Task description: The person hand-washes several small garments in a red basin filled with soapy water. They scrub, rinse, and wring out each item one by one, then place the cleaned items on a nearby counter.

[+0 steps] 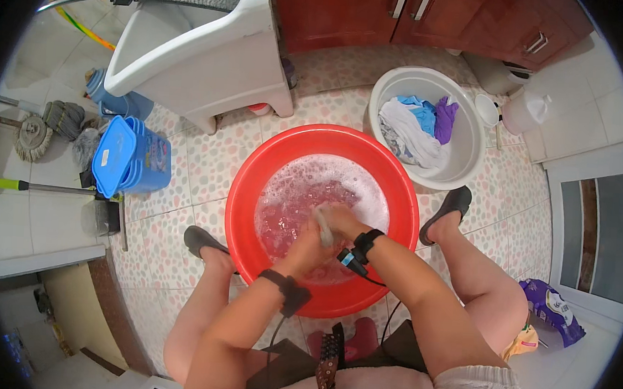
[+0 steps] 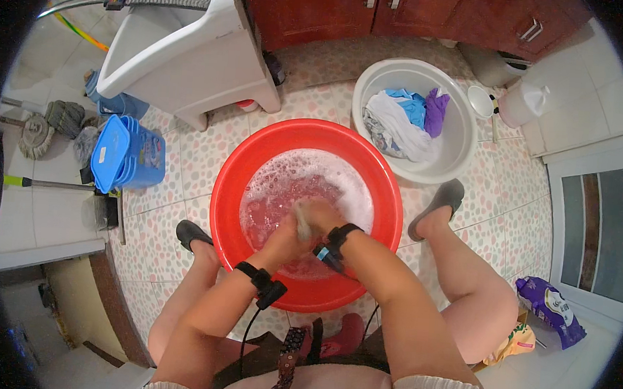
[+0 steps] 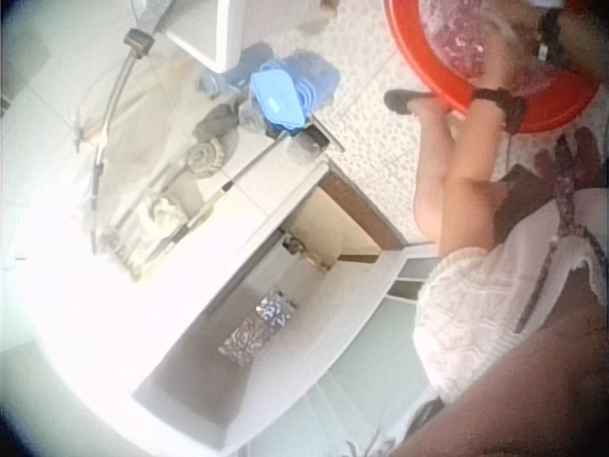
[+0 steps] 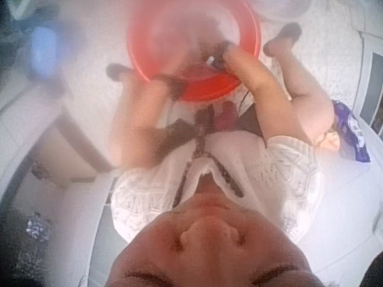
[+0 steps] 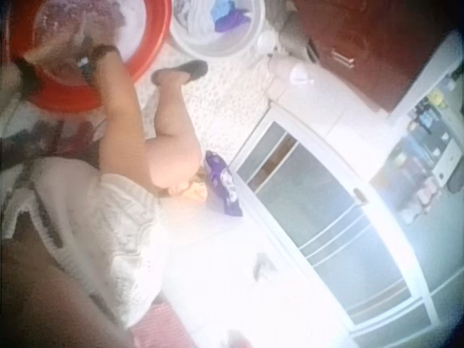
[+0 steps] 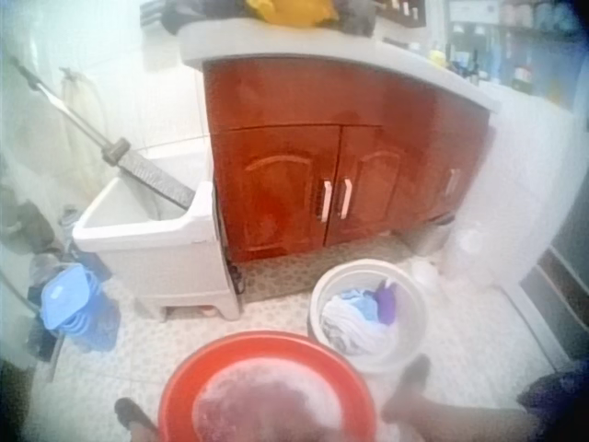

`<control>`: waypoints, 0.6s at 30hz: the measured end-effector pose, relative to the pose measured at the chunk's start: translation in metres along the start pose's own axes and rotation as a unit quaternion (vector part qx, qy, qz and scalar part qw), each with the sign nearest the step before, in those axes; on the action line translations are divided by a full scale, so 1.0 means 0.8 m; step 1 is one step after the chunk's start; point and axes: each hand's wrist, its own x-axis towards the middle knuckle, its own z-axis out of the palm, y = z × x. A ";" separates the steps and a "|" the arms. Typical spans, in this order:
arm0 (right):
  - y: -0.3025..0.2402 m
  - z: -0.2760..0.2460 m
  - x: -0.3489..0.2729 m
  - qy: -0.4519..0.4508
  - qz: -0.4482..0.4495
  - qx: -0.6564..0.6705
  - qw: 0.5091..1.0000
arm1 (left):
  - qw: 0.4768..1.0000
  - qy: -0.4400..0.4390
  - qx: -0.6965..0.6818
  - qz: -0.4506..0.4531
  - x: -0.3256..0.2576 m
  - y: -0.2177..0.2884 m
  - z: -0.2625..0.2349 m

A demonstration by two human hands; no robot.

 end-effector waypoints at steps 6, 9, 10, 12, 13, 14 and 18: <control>-0.022 0.025 -0.017 0.137 0.186 0.217 0.948 | 0.985 -0.093 -0.030 -0.144 -0.014 0.009 0.001; -0.034 -0.001 -0.036 0.122 0.008 0.311 0.943 | 0.933 -0.191 -0.269 -0.142 -0.018 -0.002 -0.033; -0.032 -0.020 -0.043 0.066 -0.016 0.385 0.921 | 0.895 -0.194 -0.361 -0.175 -0.021 -0.003 -0.042; -0.020 -0.070 -0.054 -0.037 -0.100 0.530 0.841 | 0.789 -0.219 -0.531 -0.218 -0.025 -0.001 -0.062; -0.024 -0.088 -0.051 -0.078 -0.084 0.619 0.777 | 0.720 -0.242 -0.608 -0.229 -0.025 0.003 -0.072; -0.027 -0.103 -0.051 -0.098 -0.057 0.675 0.729 | 0.644 -0.264 -0.678 -0.236 -0.024 0.010 -0.081; -0.035 -0.138 -0.068 -0.094 -0.072 0.816 0.565 | 0.434 -0.208 -0.871 -0.098 -0.036 0.075 -0.077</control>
